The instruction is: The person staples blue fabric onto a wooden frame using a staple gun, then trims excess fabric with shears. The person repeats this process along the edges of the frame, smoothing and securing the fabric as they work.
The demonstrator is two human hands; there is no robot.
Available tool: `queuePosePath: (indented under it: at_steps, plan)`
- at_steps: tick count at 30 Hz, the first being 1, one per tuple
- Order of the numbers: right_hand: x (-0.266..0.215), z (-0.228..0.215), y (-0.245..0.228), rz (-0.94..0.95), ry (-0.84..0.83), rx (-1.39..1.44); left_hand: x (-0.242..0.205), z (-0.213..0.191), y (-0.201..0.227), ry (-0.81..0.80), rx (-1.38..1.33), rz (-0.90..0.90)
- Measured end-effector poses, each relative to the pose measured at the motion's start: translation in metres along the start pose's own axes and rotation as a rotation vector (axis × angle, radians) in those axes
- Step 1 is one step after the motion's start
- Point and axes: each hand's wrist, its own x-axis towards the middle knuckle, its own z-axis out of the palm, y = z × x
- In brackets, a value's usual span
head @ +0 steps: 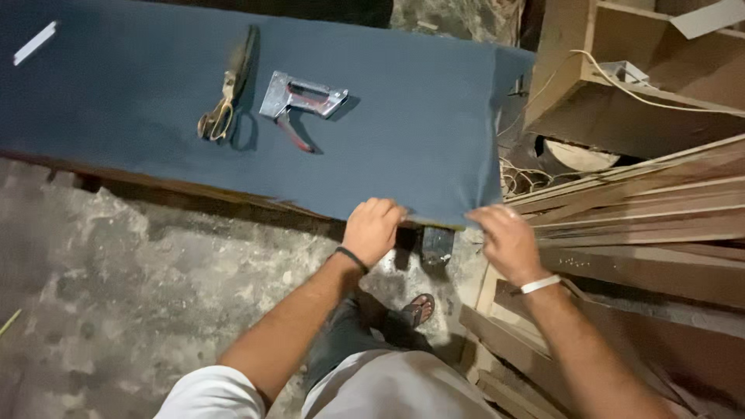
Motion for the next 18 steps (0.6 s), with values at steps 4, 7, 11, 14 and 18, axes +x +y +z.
queuePosePath:
  at_steps: [4, 7, 11, 14, 18]
  plan:
    - [0.04, -0.019, -0.001, -0.033, -0.274, 0.073, 0.026, -0.001, 0.004, -0.155, -0.004, -0.232]
    - [0.049, -0.025, -0.011, -0.115, -0.547, -0.166, 0.032, -0.009, 0.002, -0.267, -0.05, -0.135]
    - [0.057, -0.028, -0.012, -0.385, -0.348, -0.224, 0.038, -0.01, 0.001, -0.339, 0.074, -0.036]
    - [0.051, -0.019, -0.005, -0.353, -0.256, -0.201, 0.035, 0.005, 0.006, -0.343, 0.22, -0.093]
    - [0.042, -0.005, 0.006, -0.485, -0.163, -0.148, 0.024, 0.022, 0.007, -0.35, 0.217, -0.083]
